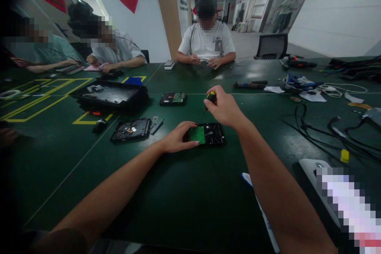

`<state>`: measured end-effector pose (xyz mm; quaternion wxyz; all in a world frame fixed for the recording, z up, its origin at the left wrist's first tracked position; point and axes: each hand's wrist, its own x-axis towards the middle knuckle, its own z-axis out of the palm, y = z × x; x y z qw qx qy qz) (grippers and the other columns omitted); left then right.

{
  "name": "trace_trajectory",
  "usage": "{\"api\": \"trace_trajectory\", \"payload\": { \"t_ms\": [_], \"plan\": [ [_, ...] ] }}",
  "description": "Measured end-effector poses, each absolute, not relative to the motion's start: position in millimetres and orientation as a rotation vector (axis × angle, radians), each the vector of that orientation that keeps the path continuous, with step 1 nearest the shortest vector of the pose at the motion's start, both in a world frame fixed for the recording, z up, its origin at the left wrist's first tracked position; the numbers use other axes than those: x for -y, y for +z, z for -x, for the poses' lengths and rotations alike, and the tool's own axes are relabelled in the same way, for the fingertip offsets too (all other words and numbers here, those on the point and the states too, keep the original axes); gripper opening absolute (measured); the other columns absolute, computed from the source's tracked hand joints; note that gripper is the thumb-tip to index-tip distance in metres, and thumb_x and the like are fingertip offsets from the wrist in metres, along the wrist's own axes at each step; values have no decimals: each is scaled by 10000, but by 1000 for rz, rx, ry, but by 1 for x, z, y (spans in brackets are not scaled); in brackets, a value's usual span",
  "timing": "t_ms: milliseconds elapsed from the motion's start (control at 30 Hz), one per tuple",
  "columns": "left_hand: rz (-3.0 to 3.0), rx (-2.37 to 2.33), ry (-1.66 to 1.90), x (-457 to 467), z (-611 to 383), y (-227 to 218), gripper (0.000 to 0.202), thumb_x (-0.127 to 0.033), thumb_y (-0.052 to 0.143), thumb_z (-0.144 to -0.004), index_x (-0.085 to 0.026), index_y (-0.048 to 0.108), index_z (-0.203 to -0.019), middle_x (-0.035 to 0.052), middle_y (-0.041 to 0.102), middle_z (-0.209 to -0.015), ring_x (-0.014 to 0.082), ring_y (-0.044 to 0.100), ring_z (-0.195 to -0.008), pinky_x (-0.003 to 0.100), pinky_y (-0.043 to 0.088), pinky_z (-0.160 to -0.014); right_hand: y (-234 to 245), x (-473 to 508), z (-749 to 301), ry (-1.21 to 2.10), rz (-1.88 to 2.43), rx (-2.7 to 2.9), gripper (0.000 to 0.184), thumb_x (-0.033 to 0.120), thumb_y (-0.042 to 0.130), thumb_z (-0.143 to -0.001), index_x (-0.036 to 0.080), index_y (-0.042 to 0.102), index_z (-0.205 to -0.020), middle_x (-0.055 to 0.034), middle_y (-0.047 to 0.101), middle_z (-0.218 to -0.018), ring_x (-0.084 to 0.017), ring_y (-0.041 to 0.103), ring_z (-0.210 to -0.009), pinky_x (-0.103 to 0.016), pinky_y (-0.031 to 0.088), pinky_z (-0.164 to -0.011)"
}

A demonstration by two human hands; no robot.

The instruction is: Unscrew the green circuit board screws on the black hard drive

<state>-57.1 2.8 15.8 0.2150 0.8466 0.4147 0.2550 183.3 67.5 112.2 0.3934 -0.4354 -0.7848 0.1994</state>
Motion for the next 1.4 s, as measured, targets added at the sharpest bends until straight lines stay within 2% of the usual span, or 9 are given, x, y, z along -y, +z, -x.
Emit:
{"api": "trace_trajectory", "payload": {
  "t_ms": [200, 300, 567, 900, 1400],
  "plan": [
    [-2326, -1146, 680, 0, 58, 20, 857, -656, 737, -767, -217, 479, -1456, 147, 511, -1451, 335, 470, -1373, 527, 419, -1160, 124, -48, -185, 352, 1144, 2104, 238, 378, 682, -878, 235, 593, -1046, -27, 679, -769, -226, 650, -686, -403, 511, -682],
    [-2317, -1135, 696, 0, 58, 19, 874, -649, 766, -744, -214, 490, -1451, 149, 506, -1458, 329, 462, -1382, 521, 412, -1169, 126, -47, -191, 392, 1121, 2125, 239, 387, 673, -876, 233, 616, -1049, -26, 688, -754, -222, 656, -671, -386, 511, -653],
    [-2272, -1121, 718, -3, 59, 16, 817, -627, 776, -751, -233, 528, -1423, 137, 520, -1447, 317, 469, -1375, 517, 417, -1163, 128, -45, -194, 418, 1101, 2213, 177, 356, 630, -899, 236, 653, -1027, -29, 716, -769, -226, 679, -701, -365, 505, -648],
    [-2251, -1121, 751, -2, 57, 14, 780, -608, 800, -738, -241, 560, -1382, 128, 541, -1420, 325, 477, -1360, 525, 419, -1150, 128, -41, -189, 420, 1139, 2284, 224, 347, 589, -923, 200, 635, -1086, -72, 738, -867, -230, 685, -777, -353, 474, -711],
    [-2228, -1134, 736, -1, 57, 16, 780, -595, 808, -735, -247, 556, -1386, 134, 530, -1426, 340, 476, -1356, 544, 422, -1134, 128, -39, -187, 410, 1157, 2302, 225, 347, 598, -920, 200, 640, -1085, -67, 721, -867, -229, 659, -789, -342, 446, -713]
  ]
}}
